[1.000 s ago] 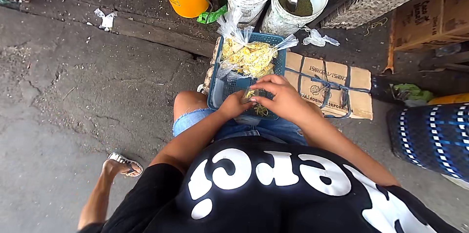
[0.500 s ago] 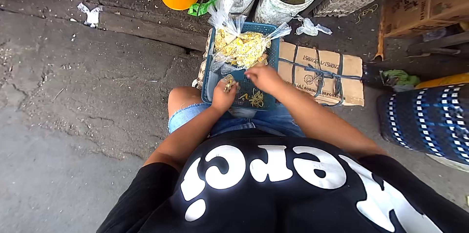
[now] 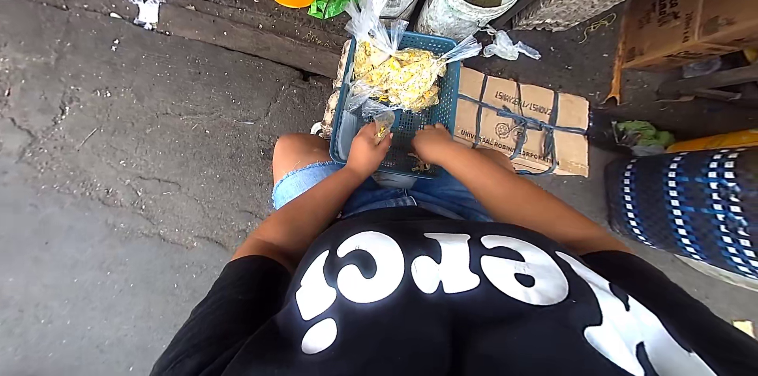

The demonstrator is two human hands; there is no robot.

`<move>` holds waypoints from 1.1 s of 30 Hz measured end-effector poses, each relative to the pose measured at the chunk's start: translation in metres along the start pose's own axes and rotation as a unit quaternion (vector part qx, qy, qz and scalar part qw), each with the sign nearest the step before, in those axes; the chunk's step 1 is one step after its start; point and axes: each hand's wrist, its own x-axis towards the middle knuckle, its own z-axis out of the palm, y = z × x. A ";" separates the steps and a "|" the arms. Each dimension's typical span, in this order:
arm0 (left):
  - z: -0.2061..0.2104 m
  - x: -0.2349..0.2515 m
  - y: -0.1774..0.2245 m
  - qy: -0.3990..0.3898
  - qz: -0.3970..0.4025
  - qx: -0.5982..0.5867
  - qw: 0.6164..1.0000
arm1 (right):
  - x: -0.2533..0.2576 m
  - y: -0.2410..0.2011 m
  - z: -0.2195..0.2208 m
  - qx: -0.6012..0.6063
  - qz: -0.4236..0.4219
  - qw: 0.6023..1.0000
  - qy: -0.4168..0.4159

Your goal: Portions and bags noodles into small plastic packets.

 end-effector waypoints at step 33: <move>-0.008 0.010 0.006 -0.196 -0.093 -0.052 0.975 | -0.093 0.026 -0.028 0.410 -0.082 0.849 0.323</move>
